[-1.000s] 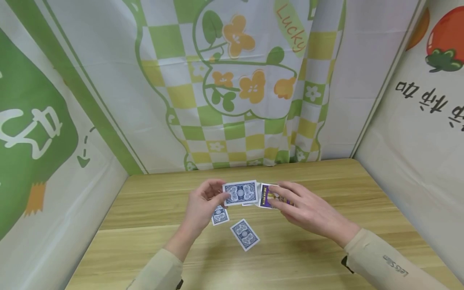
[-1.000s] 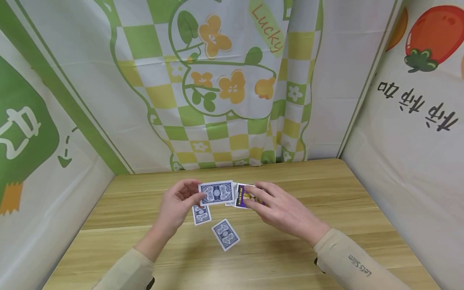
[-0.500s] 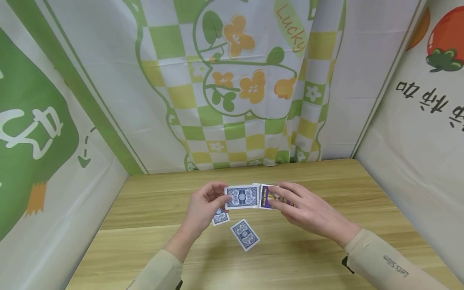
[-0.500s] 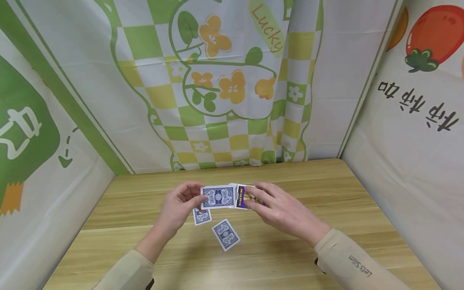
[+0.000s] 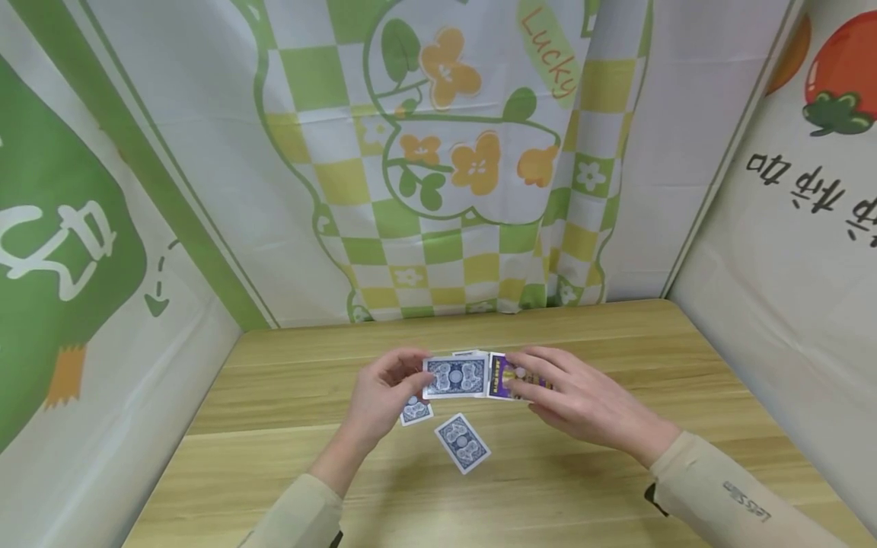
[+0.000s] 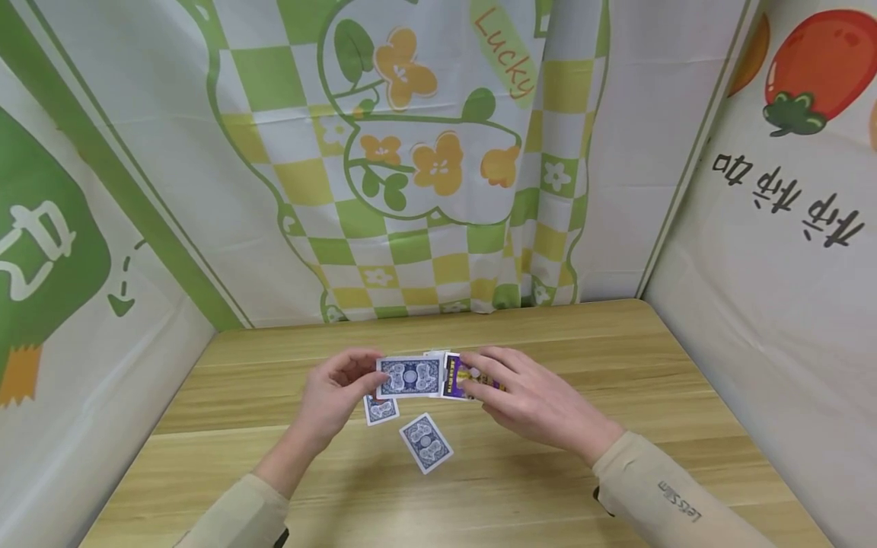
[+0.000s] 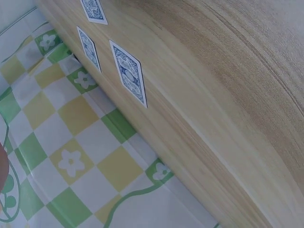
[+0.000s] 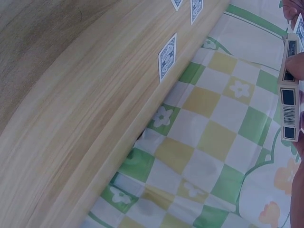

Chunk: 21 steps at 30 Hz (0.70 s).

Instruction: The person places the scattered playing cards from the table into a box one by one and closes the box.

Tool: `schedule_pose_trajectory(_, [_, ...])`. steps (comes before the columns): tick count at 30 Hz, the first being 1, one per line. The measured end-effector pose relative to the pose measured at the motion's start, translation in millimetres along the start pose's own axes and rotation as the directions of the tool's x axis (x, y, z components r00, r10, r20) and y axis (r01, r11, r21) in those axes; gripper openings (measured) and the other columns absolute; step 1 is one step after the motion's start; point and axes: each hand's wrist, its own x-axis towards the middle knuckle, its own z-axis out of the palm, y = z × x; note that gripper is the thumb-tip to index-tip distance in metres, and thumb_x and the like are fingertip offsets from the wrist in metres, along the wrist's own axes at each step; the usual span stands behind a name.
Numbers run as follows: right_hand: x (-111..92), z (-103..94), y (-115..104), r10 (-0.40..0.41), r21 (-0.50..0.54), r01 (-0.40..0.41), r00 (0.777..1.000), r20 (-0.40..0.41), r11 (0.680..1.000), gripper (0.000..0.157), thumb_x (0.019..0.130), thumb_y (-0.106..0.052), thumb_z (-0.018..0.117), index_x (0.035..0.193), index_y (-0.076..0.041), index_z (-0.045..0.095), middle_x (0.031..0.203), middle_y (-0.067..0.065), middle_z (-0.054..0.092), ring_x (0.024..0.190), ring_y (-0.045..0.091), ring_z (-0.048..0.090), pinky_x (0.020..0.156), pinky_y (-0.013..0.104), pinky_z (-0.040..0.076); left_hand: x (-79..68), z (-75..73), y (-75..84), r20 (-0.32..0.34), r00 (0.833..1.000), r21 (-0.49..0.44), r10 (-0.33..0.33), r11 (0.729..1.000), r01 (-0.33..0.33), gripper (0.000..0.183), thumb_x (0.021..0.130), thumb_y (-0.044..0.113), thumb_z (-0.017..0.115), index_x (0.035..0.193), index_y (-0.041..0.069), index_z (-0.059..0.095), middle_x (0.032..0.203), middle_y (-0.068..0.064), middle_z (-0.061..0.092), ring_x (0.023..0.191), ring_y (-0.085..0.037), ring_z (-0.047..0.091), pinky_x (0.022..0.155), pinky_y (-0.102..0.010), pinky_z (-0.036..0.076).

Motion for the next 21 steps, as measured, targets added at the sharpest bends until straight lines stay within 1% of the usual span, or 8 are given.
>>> schedule_pose_trajectory(3, [0.6, 0.2, -0.3, -0.007, 0.008, 0.007, 1.0, 0.003, 1.0, 0.033, 0.104, -0.019, 0.051, 0.131, -0.011, 0.068, 0.143, 0.016, 0.058, 0.127, 0.035, 0.057, 0.101, 0.048, 0.056, -0.3, -1.1, -0.6, 0.01, 1.0, 0.004, 0.011, 1.0, -0.011, 0.022, 0.088, -0.003, 0.074, 0.11, 0.001, 0.072, 0.089, -0.017, 0.069, 0.065, -0.013, 0.064, 0.058, -0.031, 0.062])
schedule_pose_trajectory(5, [1.0, 0.3, -0.7, -0.012, 0.011, 0.012, 1.0, 0.0, 1.0, 0.032, 0.104, -0.018, 0.05, 0.131, -0.011, 0.068, 0.143, 0.016, 0.058, 0.127, 0.034, 0.058, 0.1, 0.048, 0.056, -0.1, -1.6, -1.1, 0.009, 1.0, 0.006, -0.001, 1.0, 0.001, 0.022, 0.088, -0.003, 0.074, 0.109, 0.002, 0.073, 0.089, -0.016, 0.068, 0.065, -0.014, 0.064, 0.058, -0.031, 0.063])
schedule_pose_trajectory(9, [1.7, -0.1, -1.6, -0.023, 0.012, 0.023, 1.0, -0.002, 1.0, 0.033, 0.107, -0.02, 0.046, 0.13, -0.011, 0.068, 0.143, 0.015, 0.059, 0.127, 0.033, 0.058, 0.099, 0.047, 0.057, 0.8, -2.0, -1.0, -0.002, 0.998, 0.014, -0.057, 0.998, 0.057, 0.022, 0.088, -0.002, 0.075, 0.109, 0.004, 0.074, 0.089, -0.013, 0.066, 0.066, -0.015, 0.064, 0.059, -0.032, 0.063])
schedule_pose_trajectory(13, [1.7, -1.0, -2.7, -0.027, 0.016, 0.027, 1.0, 0.011, 1.0, 0.034, 0.108, -0.021, 0.044, 0.132, -0.012, 0.067, 0.143, 0.013, 0.059, 0.127, 0.032, 0.058, 0.098, 0.046, 0.058, 2.0, -1.6, -0.2, -0.015, 0.992, 0.019, -0.123, 0.992, 0.123, 0.024, 0.087, 0.0, 0.076, 0.11, 0.006, 0.074, 0.09, -0.012, 0.066, 0.066, -0.018, 0.065, 0.06, -0.034, 0.064])
schedule_pose_trajectory(16, [1.5, -1.8, -3.3, -0.021, 0.022, 0.021, 0.999, 0.024, 1.0, 0.035, 0.108, -0.022, 0.044, 0.134, -0.012, 0.066, 0.144, 0.012, 0.058, 0.128, 0.031, 0.058, 0.098, 0.046, 0.058, 2.3, -0.5, 0.7, -0.02, 0.986, -0.014, -0.165, 0.986, 0.165, 0.026, 0.087, 0.0, 0.077, 0.112, 0.005, 0.074, 0.091, -0.011, 0.066, 0.067, -0.018, 0.066, 0.061, -0.036, 0.065])
schedule_pose_trajectory(21, [1.6, -2.6, -3.9, -0.01, 0.033, 0.009, 0.999, 0.036, 0.999, 0.036, 0.109, -0.023, 0.043, 0.134, -0.013, 0.066, 0.146, 0.012, 0.057, 0.129, 0.031, 0.057, 0.098, 0.046, 0.058, 2.4, 3.0, 2.0, -0.014, 0.981, -0.095, -0.196, 0.977, 0.193, 0.029, 0.086, -0.004, 0.076, 0.115, 0.001, 0.071, 0.092, -0.009, 0.066, 0.07, -0.018, 0.068, 0.062, -0.038, 0.066])
